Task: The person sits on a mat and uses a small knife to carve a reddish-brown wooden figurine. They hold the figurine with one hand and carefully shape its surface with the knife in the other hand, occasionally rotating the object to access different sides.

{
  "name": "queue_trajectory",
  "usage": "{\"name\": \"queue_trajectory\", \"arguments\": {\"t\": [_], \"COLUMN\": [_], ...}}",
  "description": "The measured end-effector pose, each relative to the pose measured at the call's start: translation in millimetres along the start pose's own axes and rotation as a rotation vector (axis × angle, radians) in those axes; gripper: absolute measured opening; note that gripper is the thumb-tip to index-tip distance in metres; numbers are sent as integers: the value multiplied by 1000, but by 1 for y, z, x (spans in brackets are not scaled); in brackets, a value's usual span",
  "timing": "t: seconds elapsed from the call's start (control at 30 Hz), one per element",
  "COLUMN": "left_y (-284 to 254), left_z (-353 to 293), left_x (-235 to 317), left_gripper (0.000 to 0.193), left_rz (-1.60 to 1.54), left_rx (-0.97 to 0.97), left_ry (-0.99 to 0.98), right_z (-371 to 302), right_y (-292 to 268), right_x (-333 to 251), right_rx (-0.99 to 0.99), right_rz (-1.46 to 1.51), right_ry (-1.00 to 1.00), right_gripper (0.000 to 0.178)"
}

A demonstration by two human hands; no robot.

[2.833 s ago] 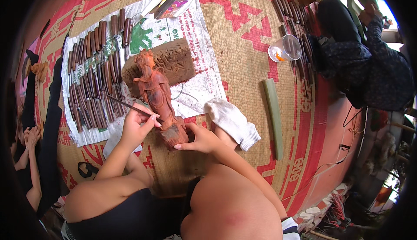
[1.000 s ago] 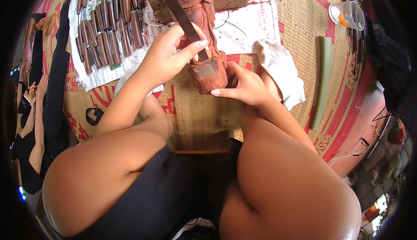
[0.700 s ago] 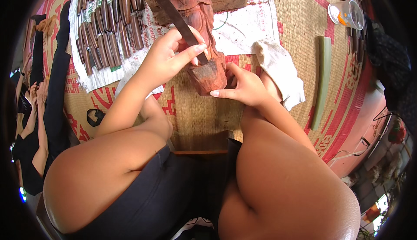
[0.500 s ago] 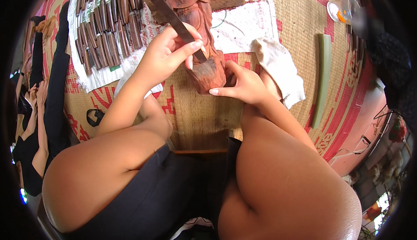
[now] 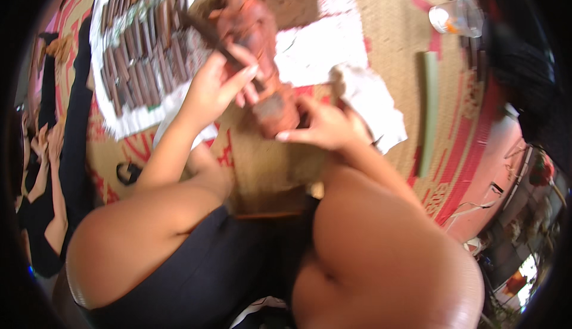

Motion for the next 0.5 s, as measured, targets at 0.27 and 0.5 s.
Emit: {"name": "queue_trajectory", "arguments": {"t": [0.27,0.5], "left_y": [-2,-3], "left_z": [6,-1], "left_x": [-14,-7], "left_gripper": [11,9], "left_rz": [-58,26], "left_rx": [-12,33], "left_ry": [39,59], "right_z": [-4,-5], "right_y": [0,1], "right_x": [14,6], "right_rx": [71,-1], "right_rz": [-80,-166], "right_ry": [-21,-12], "right_gripper": [78,86]}}
Point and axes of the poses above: each hand's wrist, its own z-axis towards the middle knuckle, its own y-axis out of the palm, x = y × z, the point moved 7 cm from there along z, towards the middle knuckle, and after that the axes turned 12 degrees about -z, right-handed, at the moved point
